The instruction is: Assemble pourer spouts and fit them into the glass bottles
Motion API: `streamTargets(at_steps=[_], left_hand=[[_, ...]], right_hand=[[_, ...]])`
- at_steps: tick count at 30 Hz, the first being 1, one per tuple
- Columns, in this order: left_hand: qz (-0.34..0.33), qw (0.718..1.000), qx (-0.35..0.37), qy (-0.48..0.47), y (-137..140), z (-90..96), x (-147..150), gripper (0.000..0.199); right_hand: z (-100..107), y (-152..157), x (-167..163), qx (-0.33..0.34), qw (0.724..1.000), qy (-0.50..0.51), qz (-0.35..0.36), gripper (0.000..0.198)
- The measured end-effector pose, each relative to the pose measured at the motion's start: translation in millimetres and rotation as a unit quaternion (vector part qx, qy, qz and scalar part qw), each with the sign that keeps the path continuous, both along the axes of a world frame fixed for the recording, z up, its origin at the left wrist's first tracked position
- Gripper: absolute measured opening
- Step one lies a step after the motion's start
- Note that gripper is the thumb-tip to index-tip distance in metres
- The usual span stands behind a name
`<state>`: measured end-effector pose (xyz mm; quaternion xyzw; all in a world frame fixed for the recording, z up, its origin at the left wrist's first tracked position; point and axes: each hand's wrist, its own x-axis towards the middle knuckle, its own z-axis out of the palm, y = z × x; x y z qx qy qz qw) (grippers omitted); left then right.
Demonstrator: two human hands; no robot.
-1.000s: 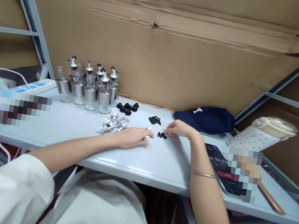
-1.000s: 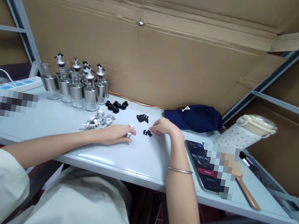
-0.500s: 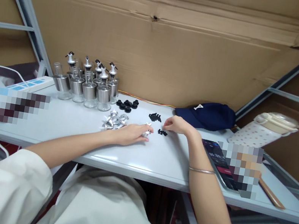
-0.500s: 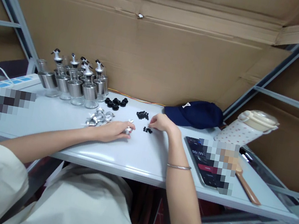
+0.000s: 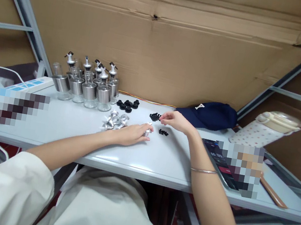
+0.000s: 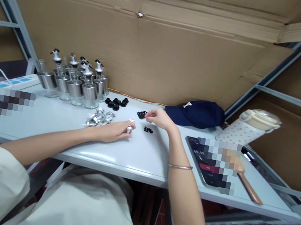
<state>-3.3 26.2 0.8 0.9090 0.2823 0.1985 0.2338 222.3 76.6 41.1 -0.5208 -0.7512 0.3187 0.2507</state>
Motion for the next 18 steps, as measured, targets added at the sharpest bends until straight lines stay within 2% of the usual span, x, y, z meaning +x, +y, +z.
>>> streamTargets(at_steps=[4,7,9,12,18], left_hand=[[0.056,0.99,-0.047,-0.117,1,-1.3,1,0.025],[0.122,0.963,-0.068,-0.23,2,-2.8,1,0.026],[0.147,0.947,-0.09,-0.27,3,-3.9,1,0.026],[0.15,0.942,-0.111,-0.28,5,-5.1,2,0.027],[0.118,0.958,-0.106,-0.24,4,-3.4,2,0.023]], right_hand=[[-5,-2,-14,0.003,0.997,-0.025,0.067,0.019],[-6,-9,-31,0.027,0.991,-0.064,0.113,0.019],[-7,-14,-40,0.038,0.987,-0.089,0.13,0.019],[-11,-18,-50,0.051,0.981,-0.111,0.149,0.02],[-14,-20,-55,0.082,0.973,-0.142,0.162,0.015]])
